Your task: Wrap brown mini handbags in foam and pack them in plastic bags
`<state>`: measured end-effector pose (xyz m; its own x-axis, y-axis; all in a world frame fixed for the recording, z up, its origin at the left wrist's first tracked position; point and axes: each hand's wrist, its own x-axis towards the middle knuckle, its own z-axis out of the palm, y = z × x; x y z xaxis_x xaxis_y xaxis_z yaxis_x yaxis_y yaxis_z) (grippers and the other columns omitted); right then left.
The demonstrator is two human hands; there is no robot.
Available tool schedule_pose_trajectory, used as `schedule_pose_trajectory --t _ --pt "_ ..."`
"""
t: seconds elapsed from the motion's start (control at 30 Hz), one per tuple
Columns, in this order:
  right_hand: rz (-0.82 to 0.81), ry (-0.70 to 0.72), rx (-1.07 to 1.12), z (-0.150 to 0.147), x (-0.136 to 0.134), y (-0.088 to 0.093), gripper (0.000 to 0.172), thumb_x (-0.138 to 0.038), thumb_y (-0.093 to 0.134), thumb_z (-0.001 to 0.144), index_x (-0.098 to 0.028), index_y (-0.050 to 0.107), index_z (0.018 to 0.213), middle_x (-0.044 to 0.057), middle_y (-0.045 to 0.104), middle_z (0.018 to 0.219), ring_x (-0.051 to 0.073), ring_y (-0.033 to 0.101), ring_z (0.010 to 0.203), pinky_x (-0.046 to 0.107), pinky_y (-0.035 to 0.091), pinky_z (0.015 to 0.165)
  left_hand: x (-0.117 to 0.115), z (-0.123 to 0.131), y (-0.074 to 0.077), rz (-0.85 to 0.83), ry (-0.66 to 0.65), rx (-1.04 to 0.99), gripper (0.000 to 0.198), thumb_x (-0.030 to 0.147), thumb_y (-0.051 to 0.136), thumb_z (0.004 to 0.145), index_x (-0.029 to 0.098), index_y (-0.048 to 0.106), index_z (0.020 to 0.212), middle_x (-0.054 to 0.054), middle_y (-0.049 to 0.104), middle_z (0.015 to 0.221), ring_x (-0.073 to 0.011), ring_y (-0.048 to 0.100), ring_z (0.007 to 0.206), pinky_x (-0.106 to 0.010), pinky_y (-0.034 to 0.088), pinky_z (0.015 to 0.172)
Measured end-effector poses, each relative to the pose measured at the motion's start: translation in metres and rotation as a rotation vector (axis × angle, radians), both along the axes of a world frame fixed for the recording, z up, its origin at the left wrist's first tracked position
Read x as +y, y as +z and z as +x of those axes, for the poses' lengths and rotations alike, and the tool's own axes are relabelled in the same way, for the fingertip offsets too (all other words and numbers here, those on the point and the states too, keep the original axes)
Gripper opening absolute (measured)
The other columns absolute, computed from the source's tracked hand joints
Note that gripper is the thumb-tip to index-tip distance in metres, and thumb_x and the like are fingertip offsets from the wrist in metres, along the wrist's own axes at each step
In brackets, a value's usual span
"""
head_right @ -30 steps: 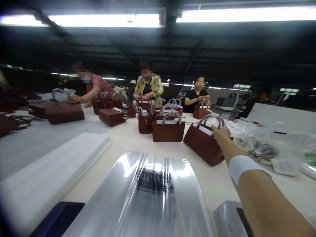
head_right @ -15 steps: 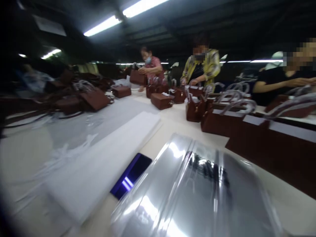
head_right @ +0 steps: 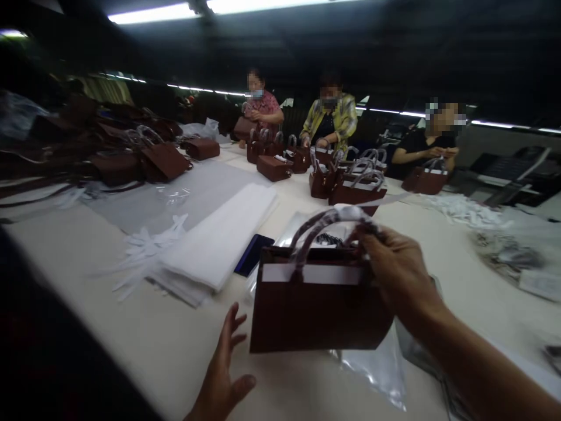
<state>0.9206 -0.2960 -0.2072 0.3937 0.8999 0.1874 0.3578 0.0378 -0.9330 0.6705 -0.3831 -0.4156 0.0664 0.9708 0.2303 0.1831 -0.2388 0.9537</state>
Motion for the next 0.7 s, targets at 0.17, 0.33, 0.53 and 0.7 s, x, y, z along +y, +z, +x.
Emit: schedule_pose_trajectory --t 0.17,0.33,0.53,0.7 --pt "-0.161 0.178 -0.236 -0.048 -0.099 -0.042 0.028 -0.045 0.052 0.077 -0.018 0.057 0.073 0.002 0.060 0.063 0.016 0.055 0.056 0.024 0.043 0.047 -0.017 -0.017 0.018 0.002 -0.087 -0.059 0.080 0.046 0.064 0.070 0.026 0.021 0.135 -0.010 0.033 0.138 -0.0276 0.041 0.121 -0.041 0.041 0.097" --pt "0.005 0.076 -0.524 -0.007 -0.160 -0.047 0.041 -0.055 0.038 0.082 -0.024 0.056 0.101 0.005 0.063 0.093 0.023 0.060 0.082 0.034 0.047 0.071 -0.021 -0.036 0.000 0.127 -0.173 0.077 0.051 0.033 0.061 0.077 0.028 0.044 0.124 -0.005 0.044 0.130 -0.0242 0.042 0.120 -0.039 0.036 0.102" --pt "0.030 0.233 -0.575 0.011 -0.137 -0.039 0.086 -0.052 0.060 0.069 -0.024 0.018 0.139 0.009 0.027 0.142 0.030 0.032 0.125 0.044 0.032 0.099 -0.022 -0.040 0.005 0.188 -0.205 0.116 0.040 0.032 0.058 0.078 0.027 0.052 0.118 -0.005 0.048 0.127 -0.0242 0.044 0.118 -0.038 0.038 0.101" --pt "-0.011 0.374 -0.603 -0.021 -0.103 -0.045 0.034 -0.035 0.055 0.073 -0.018 0.054 0.102 0.005 0.063 0.084 0.021 0.060 0.075 0.030 0.048 0.066 -0.024 -0.057 0.018 0.250 -0.322 0.222 0.041 0.033 0.056 0.080 0.026 0.049 0.120 -0.007 0.044 0.130 -0.0233 0.043 0.119 -0.037 0.039 0.100"
